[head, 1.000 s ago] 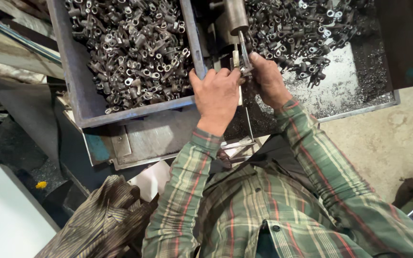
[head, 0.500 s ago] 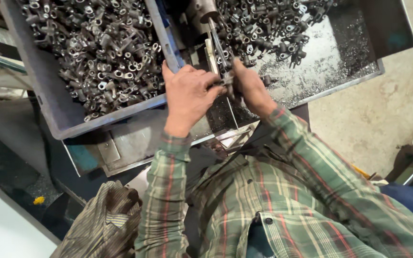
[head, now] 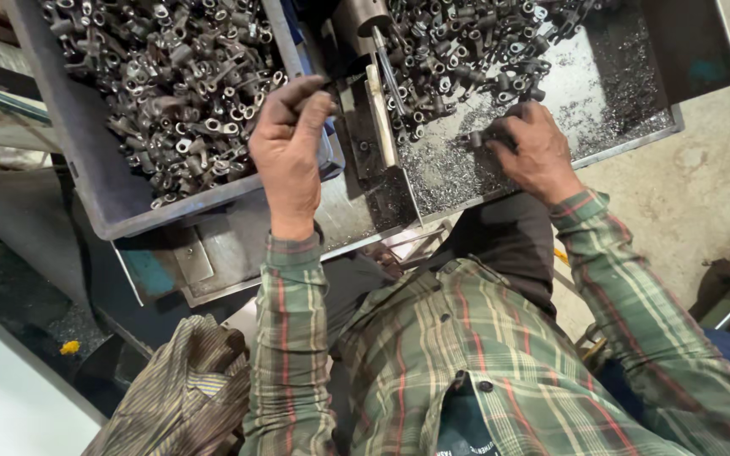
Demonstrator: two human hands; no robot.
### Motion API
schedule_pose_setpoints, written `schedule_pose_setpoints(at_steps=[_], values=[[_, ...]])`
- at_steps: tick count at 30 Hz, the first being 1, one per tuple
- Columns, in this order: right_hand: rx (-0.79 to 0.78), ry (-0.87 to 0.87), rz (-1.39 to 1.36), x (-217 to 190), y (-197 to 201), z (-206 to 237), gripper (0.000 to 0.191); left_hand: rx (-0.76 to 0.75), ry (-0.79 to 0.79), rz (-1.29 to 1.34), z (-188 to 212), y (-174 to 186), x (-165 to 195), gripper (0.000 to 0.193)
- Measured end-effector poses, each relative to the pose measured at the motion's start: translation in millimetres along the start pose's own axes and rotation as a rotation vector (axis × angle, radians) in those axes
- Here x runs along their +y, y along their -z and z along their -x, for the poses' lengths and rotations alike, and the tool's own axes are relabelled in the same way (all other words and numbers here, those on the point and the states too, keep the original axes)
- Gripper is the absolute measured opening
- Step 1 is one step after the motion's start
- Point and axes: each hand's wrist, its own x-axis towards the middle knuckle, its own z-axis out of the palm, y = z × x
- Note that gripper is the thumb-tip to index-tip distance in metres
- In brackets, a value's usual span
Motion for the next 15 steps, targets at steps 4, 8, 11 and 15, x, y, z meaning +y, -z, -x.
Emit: schedule_pose_setpoints(at_steps=[4, 8, 11, 15], values=[[0.022, 0.049, -0.049, -2.3, 3.6, -6.1, 0.013, 0.01, 0.201, -0.287, 3.2, -10.2, 13.3, 0.032], [0.026, 0.109, -0.284, -23.3, 5.0, -15.7, 0.02, -0.262, -0.027, -0.822, -3.4, -23.4, 16.6, 0.056], [-0.044, 0.043, -0.543, -48.8, -4.4, -29.9, 0.024, -0.344, -0.351, -1.224, -1.3, -30.1, 13.0, 0.072], [-0.057, -0.054, -0.659, -74.8, -10.8, -51.8, 0.026, -0.357, -0.266, -1.336, 1.0, -34.5, 6.6, 0.065]])
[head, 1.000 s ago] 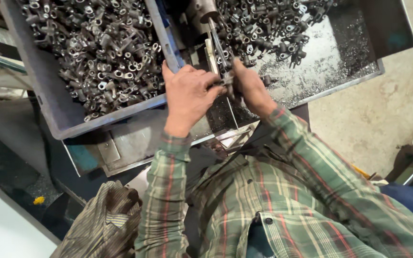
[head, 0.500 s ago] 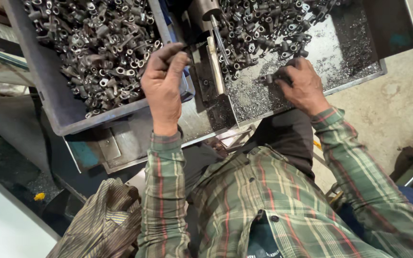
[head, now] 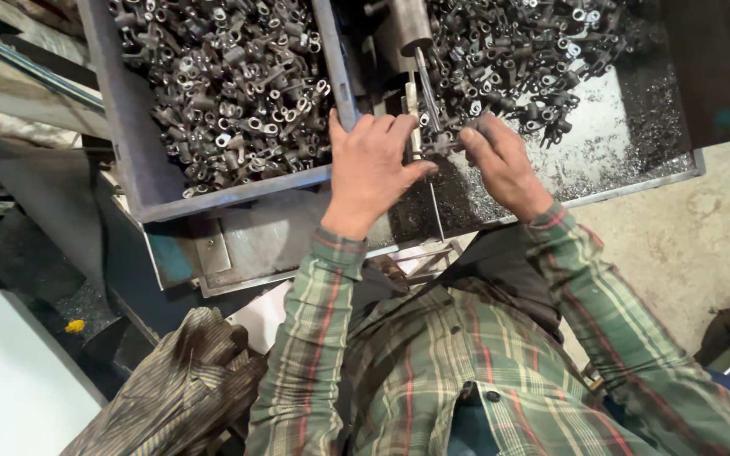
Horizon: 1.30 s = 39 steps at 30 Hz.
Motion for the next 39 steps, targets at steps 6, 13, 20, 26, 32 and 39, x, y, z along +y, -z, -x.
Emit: schedule_pose_setpoints(at_steps=[6, 13, 20, 26, 32, 39], values=[[0.099, 0.098, 0.137, -18.6, -5.5, -17.1, 0.024, 0.047, 0.08, -0.033, -4.5, -1.6, 6.0, 0.043], [0.128, 0.267, 0.237, -35.3, -2.9, -20.7, 0.024, 0.113, 0.204, 0.005, -9.6, -0.3, 15.7, 0.034], [0.06, 0.118, 0.12, -37.5, -4.7, -32.3, 0.043, 0.171, 0.245, -0.007, -10.4, -3.5, 21.2, 0.035], [-0.069, -0.146, -0.259, -10.7, -19.8, -51.9, 0.057, 0.21, 0.283, -0.02, -12.2, -9.0, 22.5, 0.036], [-0.084, -0.241, -0.593, 7.3, -35.2, -57.1, 0.056, 0.201, 0.327, -0.016, -13.9, -15.1, 20.8, 0.035], [-0.082, -0.34, -0.844, 4.6, -44.2, -58.6, 0.047, 0.187, 0.326, -0.016, -14.1, -17.7, 20.7, 0.024]])
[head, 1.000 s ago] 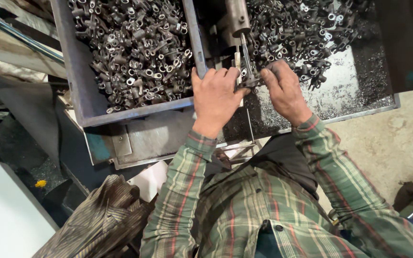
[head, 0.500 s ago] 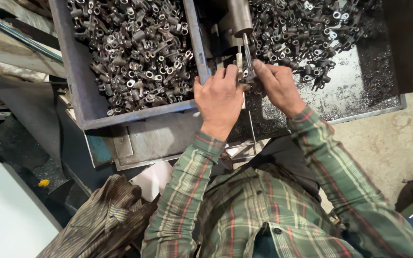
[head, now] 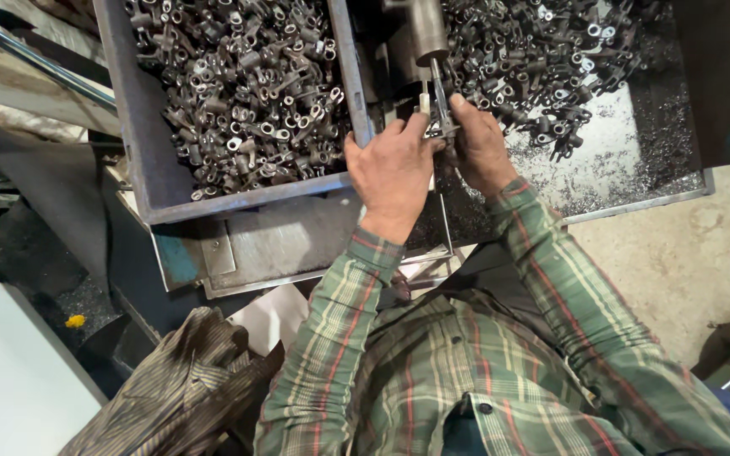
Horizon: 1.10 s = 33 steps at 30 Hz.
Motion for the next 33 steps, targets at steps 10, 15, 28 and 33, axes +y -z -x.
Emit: schedule_pose_setpoints(at_steps=[10, 15, 28, 33], values=[[0.018, 0.109, 0.159, -1.2, 5.4, 2.2, 0.048, -0.019, -0.209, -0.061, 4.6, 6.9, -11.5, 0.018], [0.065, 0.109, 0.202, 0.5, 3.3, 5.6, 0.046, -0.062, -0.288, -0.115, 5.8, 4.7, -17.2, 0.02], [0.057, 0.101, 0.403, 15.9, 21.0, 38.5, 0.061, -0.221, -0.341, 0.103, 5.9, 23.0, -22.4, 0.013], [0.237, 0.409, 0.928, 9.8, 70.7, 75.7, 0.039, -0.191, -0.03, 0.835, 6.8, 29.2, -39.3, 0.018]])
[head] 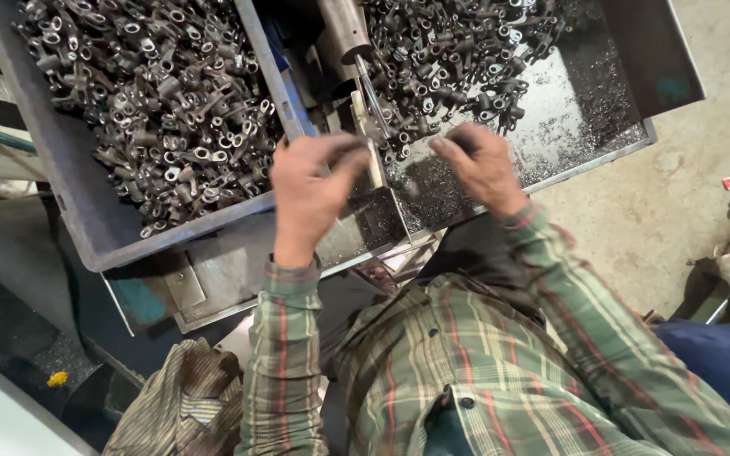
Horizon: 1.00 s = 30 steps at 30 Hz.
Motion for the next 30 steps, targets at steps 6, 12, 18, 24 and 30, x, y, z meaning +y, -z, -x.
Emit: schedule_pose_setpoints(at_steps=[6, 12, 18, 24, 30], values=[[0.033, 0.312, 0.817, 24.0, 79.6, 10.5, 0.031, 0.422, 0.048, 0.845, -9.6, 12.2, -20.9, 0.016], [-0.021, 0.299, 0.749, 26.1, 91.6, -2.7, 0.028, 0.188, -0.031, 0.205, -6.1, -1.8, -10.1, 0.022], [-0.046, -0.088, -0.191, -6.4, 49.3, 2.1, 0.022, -0.024, -0.179, -0.649, -13.3, -14.7, 8.8, 0.041], [-0.187, -0.085, -0.844, -36.0, -16.0, -14.2, 0.024, -0.108, -0.132, -0.782, -13.5, -20.5, 7.2, 0.034], [-0.162, -0.039, -0.856, -55.8, -27.8, -30.3, 0.026, -0.021, -0.157, -0.865, -14.6, -27.7, 8.9, 0.02]])
